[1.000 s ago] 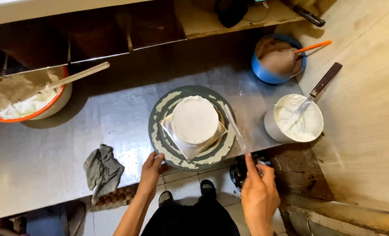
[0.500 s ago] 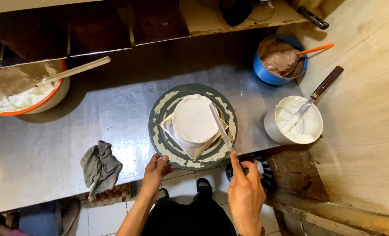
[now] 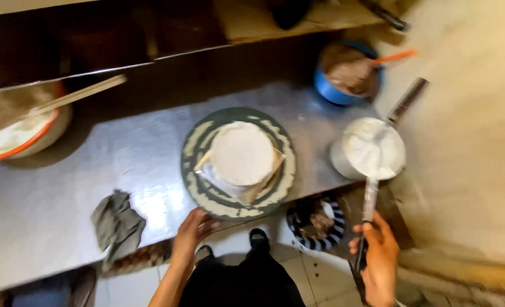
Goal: The person applies white frosting to a round cake on a turntable using an offset spatula.
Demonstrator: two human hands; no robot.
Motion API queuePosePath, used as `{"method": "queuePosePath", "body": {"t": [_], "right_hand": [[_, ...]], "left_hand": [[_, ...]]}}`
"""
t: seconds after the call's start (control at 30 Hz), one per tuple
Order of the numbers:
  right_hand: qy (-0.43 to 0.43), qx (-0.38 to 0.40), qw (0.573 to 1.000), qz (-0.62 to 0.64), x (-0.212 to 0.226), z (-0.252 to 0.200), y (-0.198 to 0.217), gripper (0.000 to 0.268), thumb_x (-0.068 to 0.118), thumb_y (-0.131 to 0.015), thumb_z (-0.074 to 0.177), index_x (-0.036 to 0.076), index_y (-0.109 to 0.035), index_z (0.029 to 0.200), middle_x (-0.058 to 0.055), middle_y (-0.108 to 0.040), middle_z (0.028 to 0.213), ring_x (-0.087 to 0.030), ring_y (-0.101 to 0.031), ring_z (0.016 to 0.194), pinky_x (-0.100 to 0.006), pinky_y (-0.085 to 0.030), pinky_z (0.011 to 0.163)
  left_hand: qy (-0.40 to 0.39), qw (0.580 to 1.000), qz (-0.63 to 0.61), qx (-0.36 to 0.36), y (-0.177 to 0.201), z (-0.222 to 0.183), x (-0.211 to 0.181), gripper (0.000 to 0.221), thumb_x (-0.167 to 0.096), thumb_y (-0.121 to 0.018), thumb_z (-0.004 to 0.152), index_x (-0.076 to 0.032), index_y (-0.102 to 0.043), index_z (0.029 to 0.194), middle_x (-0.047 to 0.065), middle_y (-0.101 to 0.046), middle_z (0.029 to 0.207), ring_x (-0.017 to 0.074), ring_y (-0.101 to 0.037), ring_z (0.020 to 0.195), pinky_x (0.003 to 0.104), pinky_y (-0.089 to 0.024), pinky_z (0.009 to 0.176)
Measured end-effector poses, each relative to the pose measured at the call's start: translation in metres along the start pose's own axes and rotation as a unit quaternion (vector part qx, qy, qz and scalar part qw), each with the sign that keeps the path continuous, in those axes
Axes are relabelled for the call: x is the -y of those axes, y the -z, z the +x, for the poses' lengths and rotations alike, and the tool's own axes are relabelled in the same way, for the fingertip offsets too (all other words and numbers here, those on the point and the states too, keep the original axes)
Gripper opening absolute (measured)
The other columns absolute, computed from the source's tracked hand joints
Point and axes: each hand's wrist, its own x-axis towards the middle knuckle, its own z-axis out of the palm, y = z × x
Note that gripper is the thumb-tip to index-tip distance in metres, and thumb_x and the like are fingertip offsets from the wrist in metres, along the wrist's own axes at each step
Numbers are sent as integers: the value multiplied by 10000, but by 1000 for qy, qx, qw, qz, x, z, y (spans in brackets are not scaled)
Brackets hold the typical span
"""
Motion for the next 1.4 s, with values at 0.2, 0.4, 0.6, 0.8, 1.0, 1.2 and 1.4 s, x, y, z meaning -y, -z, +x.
{"method": "queuePosePath", "body": {"t": [0.2,0.4,0.6,0.8,1.0,1.2,1.4], "right_hand": [[26,-23,989,-143,3,-3,-17,470,129,-616,973,156,-588,1441,-35,-787,941,-90,-696,669,-282,-568,524],[368,-217,765,-482,1,32,-18,597,32,-674,976,187,-546,1538,-186,-617,1034,-356,-616,926,-447,-517,795],[254,-157,753,-586,-17,-62,-8,801,-24,-649,790,240,-500,1531,-224,-569,1127,-426,-597,965,-481,-509,747],[214,-123,770,-588,1,-81,-51,589,75,-651,911,364,-622,1423,-94,-622,1059,-341,-682,836,-473,-544,698],[233,-8,798,-555,49,-78,-125,569,110,-667,874,304,-606,1405,-73,-604,1172,-276,-690,747,-381,-583,596],[267,-12,777,-570,60,-84,-151,562,88,-662,891,297,-631,1411,-72,-612,1096,-301,-677,764,-434,-543,644],[266,-3,773,-576,63,-90,-160,561,97,-665,888,310,-627,1406,-78,-613,1074,-314,-676,763,-447,-541,642]], "left_hand": [[33,999,-6,-20,-7,3,9,653,-472,-469,1020,33,-481,1435,229,-655,1254,336,-700,1060,454,-511,975],[12,999,30,-16,-31,-17,-1,570,-424,-490,1017,7,-515,1390,171,-663,1200,311,-693,1040,445,-519,956],[-8,996,72,-61,-14,8,-15,466,-329,-564,1012,16,-603,1324,117,-689,1196,245,-680,1010,420,-525,930],[-107,990,50,-78,-9,19,-59,547,-366,-540,1020,-34,-598,1451,75,-692,1224,219,-652,941,390,-538,871],[-87,994,54,-26,-15,14,-46,588,-305,-512,1017,-80,-411,1551,99,-669,1328,239,-695,1035,401,-549,921],[-93,994,54,-25,-16,7,-50,545,-273,-506,1025,-41,-475,1518,130,-672,1328,221,-689,1067,390,-561,934],[-93,995,45,-18,-15,7,-44,537,-265,-509,1022,-51,-468,1513,88,-674,1335,177,-684,1135,358,-548,973]]}}
